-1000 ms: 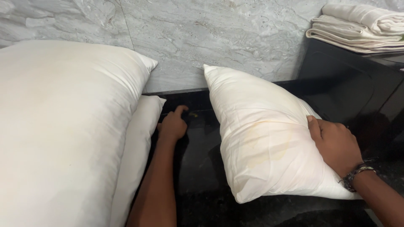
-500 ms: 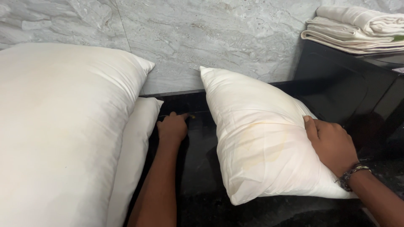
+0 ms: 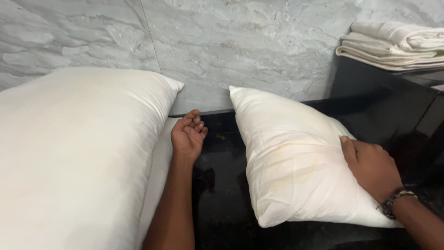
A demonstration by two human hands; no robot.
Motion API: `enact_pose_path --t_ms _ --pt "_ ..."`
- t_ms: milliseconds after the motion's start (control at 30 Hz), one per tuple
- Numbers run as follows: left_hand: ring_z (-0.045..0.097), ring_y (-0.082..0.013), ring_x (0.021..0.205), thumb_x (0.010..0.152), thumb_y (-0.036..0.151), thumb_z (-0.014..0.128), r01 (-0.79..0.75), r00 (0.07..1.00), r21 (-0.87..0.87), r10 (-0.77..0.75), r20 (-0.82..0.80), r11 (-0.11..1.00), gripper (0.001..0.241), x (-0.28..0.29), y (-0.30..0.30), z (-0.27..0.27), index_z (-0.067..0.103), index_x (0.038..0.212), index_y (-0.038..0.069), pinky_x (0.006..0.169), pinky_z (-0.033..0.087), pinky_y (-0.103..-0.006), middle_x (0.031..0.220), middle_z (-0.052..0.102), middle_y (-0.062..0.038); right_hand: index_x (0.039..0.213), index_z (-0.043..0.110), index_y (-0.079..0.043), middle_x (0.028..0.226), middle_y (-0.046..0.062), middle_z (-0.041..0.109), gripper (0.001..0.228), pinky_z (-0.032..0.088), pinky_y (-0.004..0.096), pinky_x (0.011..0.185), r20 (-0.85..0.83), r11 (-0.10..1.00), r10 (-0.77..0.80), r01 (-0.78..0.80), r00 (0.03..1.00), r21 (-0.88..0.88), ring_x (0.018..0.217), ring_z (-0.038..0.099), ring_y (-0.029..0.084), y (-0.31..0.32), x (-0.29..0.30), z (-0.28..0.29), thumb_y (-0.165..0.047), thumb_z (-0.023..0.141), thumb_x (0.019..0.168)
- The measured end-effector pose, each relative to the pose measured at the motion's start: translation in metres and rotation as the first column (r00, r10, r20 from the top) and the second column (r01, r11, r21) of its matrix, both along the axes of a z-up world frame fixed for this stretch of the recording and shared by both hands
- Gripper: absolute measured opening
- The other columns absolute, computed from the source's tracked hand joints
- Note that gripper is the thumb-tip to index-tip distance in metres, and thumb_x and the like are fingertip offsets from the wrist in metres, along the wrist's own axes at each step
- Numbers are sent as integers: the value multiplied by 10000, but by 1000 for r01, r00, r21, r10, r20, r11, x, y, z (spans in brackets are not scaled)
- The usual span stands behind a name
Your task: The person picks up a white pillow from a stack, fluffs it by squeezing and shaking it, and then places it on a black countertop. They repeat this process, adjusting the pillow's shape and position multiple times before placing it next to other pillows.
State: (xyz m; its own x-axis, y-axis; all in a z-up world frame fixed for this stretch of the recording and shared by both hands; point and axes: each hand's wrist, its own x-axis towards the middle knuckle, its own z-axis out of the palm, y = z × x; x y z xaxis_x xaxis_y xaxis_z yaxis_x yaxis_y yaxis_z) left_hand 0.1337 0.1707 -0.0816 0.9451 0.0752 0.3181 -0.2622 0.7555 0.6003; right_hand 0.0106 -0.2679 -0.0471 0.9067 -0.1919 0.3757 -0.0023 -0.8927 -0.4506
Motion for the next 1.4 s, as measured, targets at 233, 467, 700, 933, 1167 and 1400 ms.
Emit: enact_pose_path --t_ms 233,467,700,933,1167,1400 --pt "538 -174 773 879 162 549 67 995 -44 -64 71 997 309 -2 -9 8 677 1106 -4 770 482 -338 840 590 -35 947 780 -24 839 258 754 613 571 498 875 -57 999 -9 10 998 30 813 727 450 3 -6 7 -480 388 1065" --pt "572 -130 807 913 193 644 -62 998 143 60 17 988 235 -10 -15 14 667 1118 80 749 470 -304 892 623 12 929 779 -25 839 250 751 602 563 508 853 -17 1000 14 -14 1000 12 813 712 452 2 -7 7 -464 392 1072" --pt "647 -150 769 963 423 690 -335 897 809 425 119 482 381 5 -21 -6 741 976 45 728 516 -281 879 741 -77 956 768 -37 840 245 737 552 561 517 816 45 1000 20 -20 999 -8 797 707 458 0 -1 0 -446 417 1076" --pt "664 -307 1193 1028 405 508 -297 782 892 449 432 -341 375 -7 -56 -22 656 1301 195 975 461 -534 1269 728 -56 963 719 -26 877 243 712 447 542 516 745 231 994 108 -110 967 -3 830 679 459 9 -14 6 -387 472 1059" --pt "280 -302 1512 1028 478 440 -50 906 757 289 309 -651 605 6 -69 -38 270 1590 332 1143 90 -738 1619 383 -26 995 738 -43 856 233 728 457 558 506 761 129 996 76 -81 989 36 787 703 441 9 -18 8 -406 468 1063" --pt "402 -284 1421 1022 454 459 -109 877 728 279 390 -676 569 -9 -70 -26 353 1566 327 1150 115 -712 1496 526 -42 1104 791 -67 776 231 763 551 584 459 760 -29 989 -92 88 995 -121 675 735 378 7 -8 7 -495 444 1099"
